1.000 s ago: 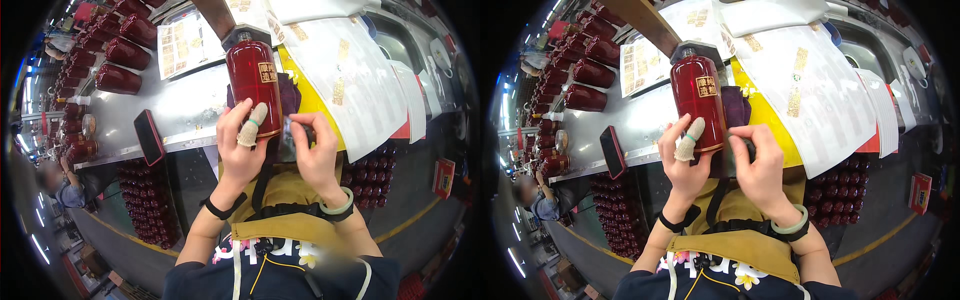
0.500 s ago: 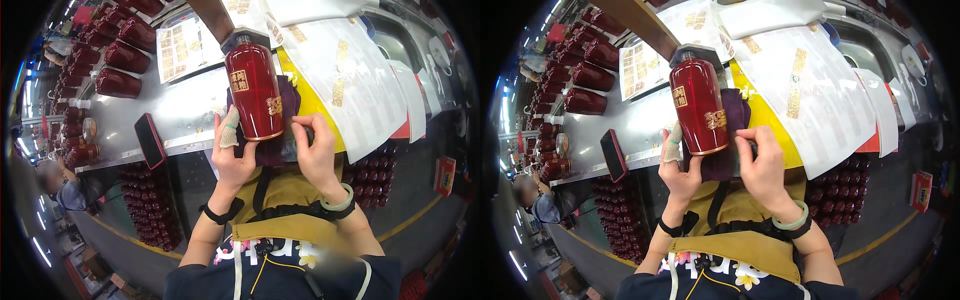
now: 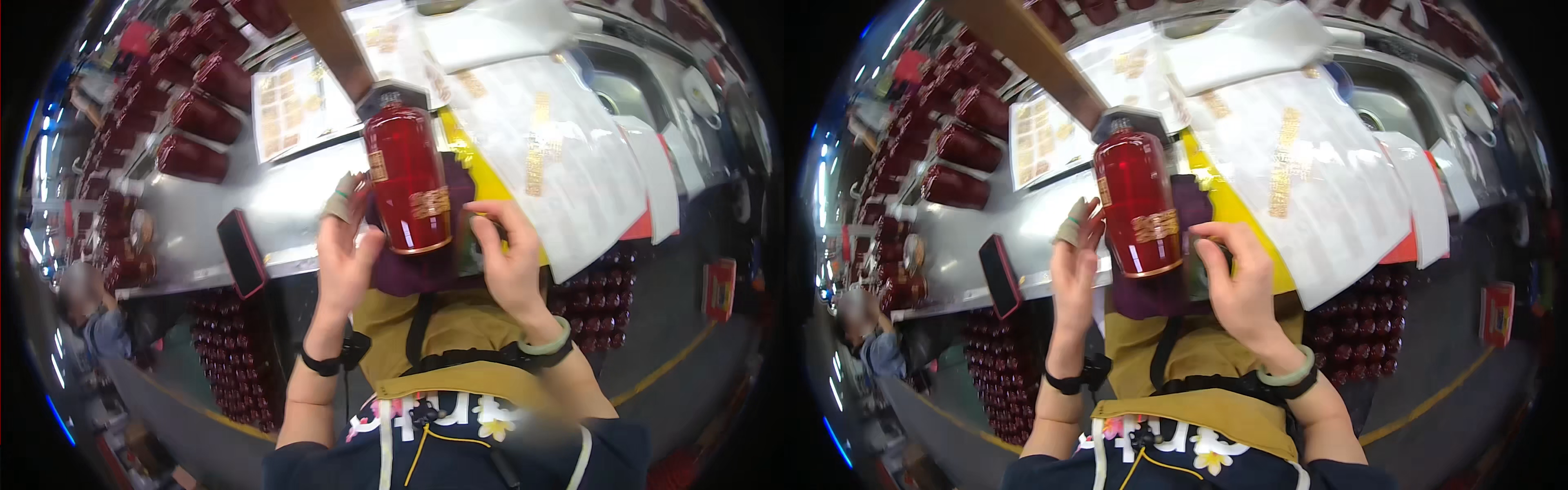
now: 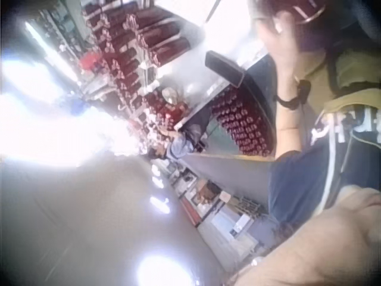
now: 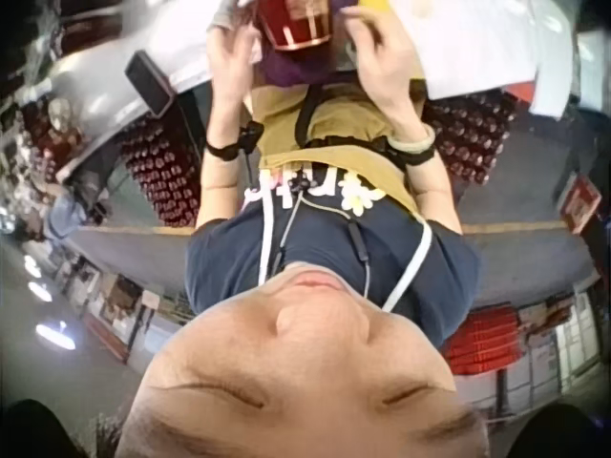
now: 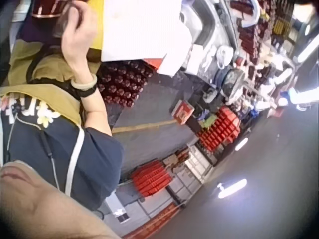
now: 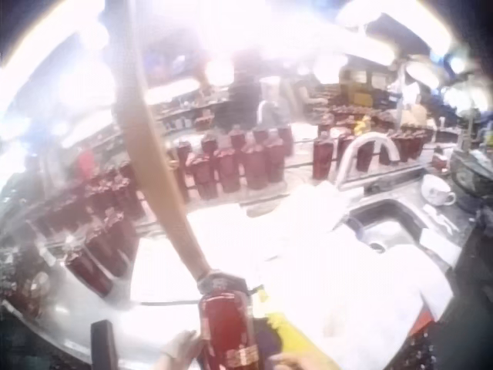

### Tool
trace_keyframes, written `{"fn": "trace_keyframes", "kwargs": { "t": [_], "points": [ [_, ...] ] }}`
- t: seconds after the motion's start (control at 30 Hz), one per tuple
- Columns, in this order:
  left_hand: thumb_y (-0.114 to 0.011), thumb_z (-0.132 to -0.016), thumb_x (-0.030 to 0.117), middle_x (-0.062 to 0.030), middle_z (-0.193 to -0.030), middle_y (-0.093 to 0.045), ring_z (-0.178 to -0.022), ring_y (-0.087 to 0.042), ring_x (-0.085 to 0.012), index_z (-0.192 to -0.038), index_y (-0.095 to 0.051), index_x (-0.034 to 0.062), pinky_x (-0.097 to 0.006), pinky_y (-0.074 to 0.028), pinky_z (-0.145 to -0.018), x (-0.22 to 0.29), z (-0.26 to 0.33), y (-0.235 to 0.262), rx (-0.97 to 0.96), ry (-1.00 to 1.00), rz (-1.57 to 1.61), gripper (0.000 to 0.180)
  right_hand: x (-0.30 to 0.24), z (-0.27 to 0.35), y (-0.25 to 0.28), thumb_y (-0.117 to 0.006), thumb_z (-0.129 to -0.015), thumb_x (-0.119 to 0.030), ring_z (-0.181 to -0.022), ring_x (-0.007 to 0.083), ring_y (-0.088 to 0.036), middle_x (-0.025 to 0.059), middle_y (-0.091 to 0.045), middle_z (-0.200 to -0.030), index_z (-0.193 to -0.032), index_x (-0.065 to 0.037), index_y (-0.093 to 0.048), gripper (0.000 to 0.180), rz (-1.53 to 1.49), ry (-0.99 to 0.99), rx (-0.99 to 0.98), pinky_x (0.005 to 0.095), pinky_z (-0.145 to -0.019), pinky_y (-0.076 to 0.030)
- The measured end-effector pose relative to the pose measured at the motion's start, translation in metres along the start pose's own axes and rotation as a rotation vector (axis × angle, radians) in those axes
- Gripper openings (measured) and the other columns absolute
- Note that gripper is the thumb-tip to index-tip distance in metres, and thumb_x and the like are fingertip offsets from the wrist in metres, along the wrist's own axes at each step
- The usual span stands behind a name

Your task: Applying decorative labels and brand stickers to red glass liquor bottles on a production line.

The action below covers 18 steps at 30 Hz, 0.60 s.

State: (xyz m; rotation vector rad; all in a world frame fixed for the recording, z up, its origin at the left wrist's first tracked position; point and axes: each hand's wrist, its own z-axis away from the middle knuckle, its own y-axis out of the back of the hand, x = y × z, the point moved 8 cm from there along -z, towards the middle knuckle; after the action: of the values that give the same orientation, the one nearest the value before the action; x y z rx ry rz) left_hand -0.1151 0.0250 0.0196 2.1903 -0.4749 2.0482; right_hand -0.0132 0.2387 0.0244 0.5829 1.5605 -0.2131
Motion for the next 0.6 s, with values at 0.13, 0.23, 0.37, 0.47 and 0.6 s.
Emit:
{"fn": "trace_keyframes", "kwargs": {
  "t": [0.13, 0.23, 0.37, 0.47, 0.6],
  "points": [
    [-0.071, -0.103, 0.035, -0.0133, -0.128, -0.070, -0.116, -0.068, -0.0216, -0.142, -0.055, -0.0050, -0.035, -0.054, -0.099, -0.040, -0.064, 0.027, -0.089, 0.410, -0.174, 0.059, -0.035, -0.011, -0.016, -0.062, -0.099, 0.004, -0.088, 0.0239, -0.064, 0.0106, -0.066, -0.096, -0.112, -0.001, -0.071, 0.016, -0.074, 0.280, -0.094, 0.0319, -0.079, -0.050],
    [-0.064, -0.107, 0.036, -0.0107, -0.133, -0.069, -0.118, -0.069, -0.0210, -0.143, -0.058, 0.0025, -0.037, -0.055, -0.101, -0.030, -0.076, -0.020, -0.275, 0.520, 0.063, 0.049, -0.047, -0.013, -0.016, -0.062, -0.102, -0.007, -0.093, 0.0248, -0.061, 0.0110, -0.062, -0.098, -0.107, -0.002, -0.069, 0.010, -0.234, 0.208, -0.106, 0.0341, -0.084, -0.048],
    [-0.069, -0.100, 0.037, -0.0156, -0.145, -0.062, -0.127, -0.065, -0.0286, -0.154, -0.044, -0.0005, -0.044, -0.049, -0.114, -0.011, -0.029, -0.023, -0.336, 0.518, 0.250, 0.070, -0.064, -0.036, 0.026, -0.072, -0.099, -0.025, -0.093, 0.0236, -0.060, 0.0112, -0.060, -0.097, -0.106, -0.004, -0.066, 0.023, -0.245, 0.302, 0.025, 0.0362, -0.085, -0.047],
    [-0.092, -0.075, 0.045, -0.0179, -0.140, -0.063, -0.124, -0.067, -0.0299, -0.151, -0.043, -0.0037, -0.042, -0.053, -0.107, 0.037, 0.003, -0.075, -0.526, 0.397, 0.065, 0.103, -0.090, -0.049, 0.051, -0.078, -0.095, -0.024, -0.077, 0.0214, -0.061, 0.0089, -0.064, -0.088, -0.106, -0.003, -0.064, 0.028, -0.187, 0.338, -0.117, 0.0349, -0.074, -0.049],
    [-0.099, -0.062, 0.040, -0.0173, -0.133, -0.065, -0.117, -0.068, -0.0264, -0.148, -0.044, -0.0063, -0.039, -0.055, -0.101, 0.066, -0.002, -0.123, -0.620, 0.303, -0.002, 0.113, -0.146, -0.038, 0.095, -0.075, -0.092, -0.025, -0.090, 0.0395, -0.070, 0.0187, -0.072, -0.092, -0.095, -0.002, -0.071, 0.023, 0.109, 0.549, -0.156, 0.0476, -0.081, -0.054]
  ]
}}
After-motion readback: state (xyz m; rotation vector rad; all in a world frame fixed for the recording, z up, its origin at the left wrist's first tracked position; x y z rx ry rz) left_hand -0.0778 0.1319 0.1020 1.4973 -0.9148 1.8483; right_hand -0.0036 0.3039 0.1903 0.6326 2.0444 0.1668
